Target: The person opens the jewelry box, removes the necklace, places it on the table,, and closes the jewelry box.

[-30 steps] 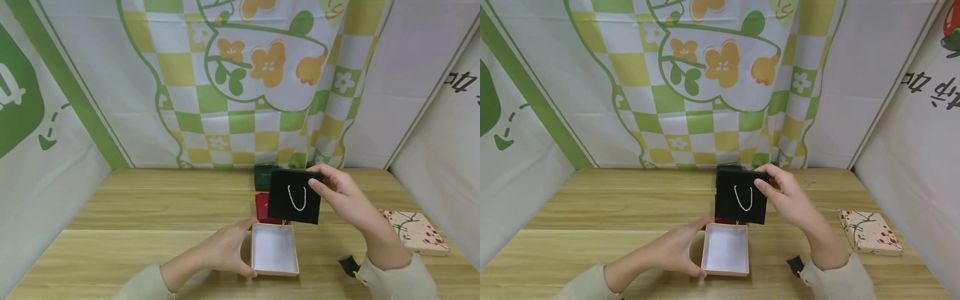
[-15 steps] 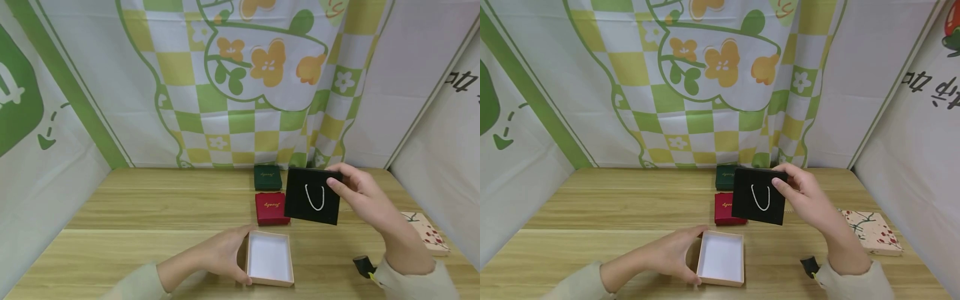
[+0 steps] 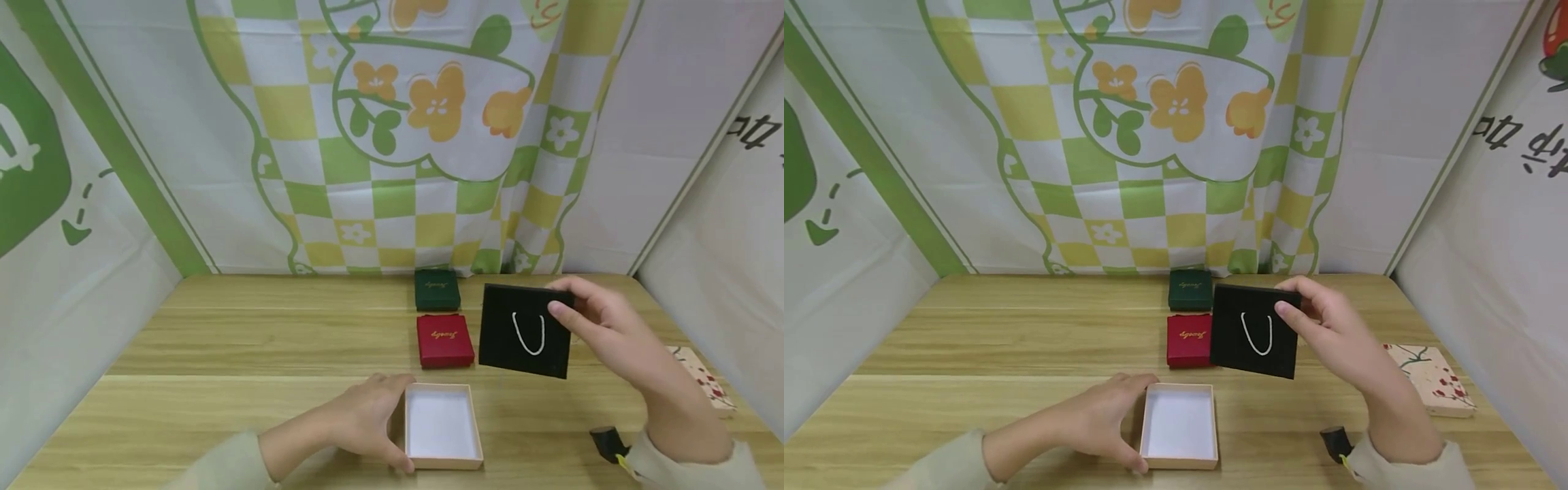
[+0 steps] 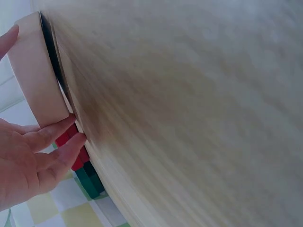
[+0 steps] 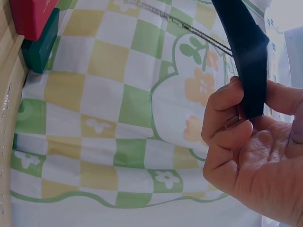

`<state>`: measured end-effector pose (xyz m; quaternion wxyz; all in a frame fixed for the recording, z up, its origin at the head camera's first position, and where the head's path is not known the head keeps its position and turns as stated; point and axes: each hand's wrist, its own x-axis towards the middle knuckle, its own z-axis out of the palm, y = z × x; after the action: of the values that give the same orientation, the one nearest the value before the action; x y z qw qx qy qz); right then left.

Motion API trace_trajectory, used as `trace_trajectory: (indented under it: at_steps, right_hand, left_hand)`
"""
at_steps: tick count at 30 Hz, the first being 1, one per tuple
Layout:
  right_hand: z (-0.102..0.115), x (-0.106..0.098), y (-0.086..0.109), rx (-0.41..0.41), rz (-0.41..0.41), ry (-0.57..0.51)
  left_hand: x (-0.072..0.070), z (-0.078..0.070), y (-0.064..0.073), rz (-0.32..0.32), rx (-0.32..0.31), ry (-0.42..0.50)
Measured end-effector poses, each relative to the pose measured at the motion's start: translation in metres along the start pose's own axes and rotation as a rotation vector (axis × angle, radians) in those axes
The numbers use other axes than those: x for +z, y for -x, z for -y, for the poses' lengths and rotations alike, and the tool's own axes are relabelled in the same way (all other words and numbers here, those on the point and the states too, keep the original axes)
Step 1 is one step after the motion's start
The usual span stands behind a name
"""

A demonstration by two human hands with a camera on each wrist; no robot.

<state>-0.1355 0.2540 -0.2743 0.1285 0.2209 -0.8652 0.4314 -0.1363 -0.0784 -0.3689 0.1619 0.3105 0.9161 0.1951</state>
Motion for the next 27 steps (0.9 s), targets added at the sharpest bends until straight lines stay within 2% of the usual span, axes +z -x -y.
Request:
trace_trajectory:
  at_steps: [7, 12, 17, 27]
  right_hand:
    - [0.001, 0.005, 0.003, -0.002, 0.035, 0.003]
    - [0.003, 0.009, 0.002, -0.014, 0.005, 0.0]
    - [0.007, 0.014, 0.002, -0.002, -0.011, -0.02]
    - [0.014, 0.016, 0.001, 0.007, -0.001, -0.03]
  left_hand:
    - [0.004, -0.005, 0.0, 0.008, -0.019, -0.058]
    - [0.004, -0.008, -0.001, 0.036, -0.03, -0.105]
    - [0.003, -0.013, 0.0, 0.027, -0.031, -0.15]
    - [0.002, -0.013, 0.005, 0.026, -0.039, -0.165]
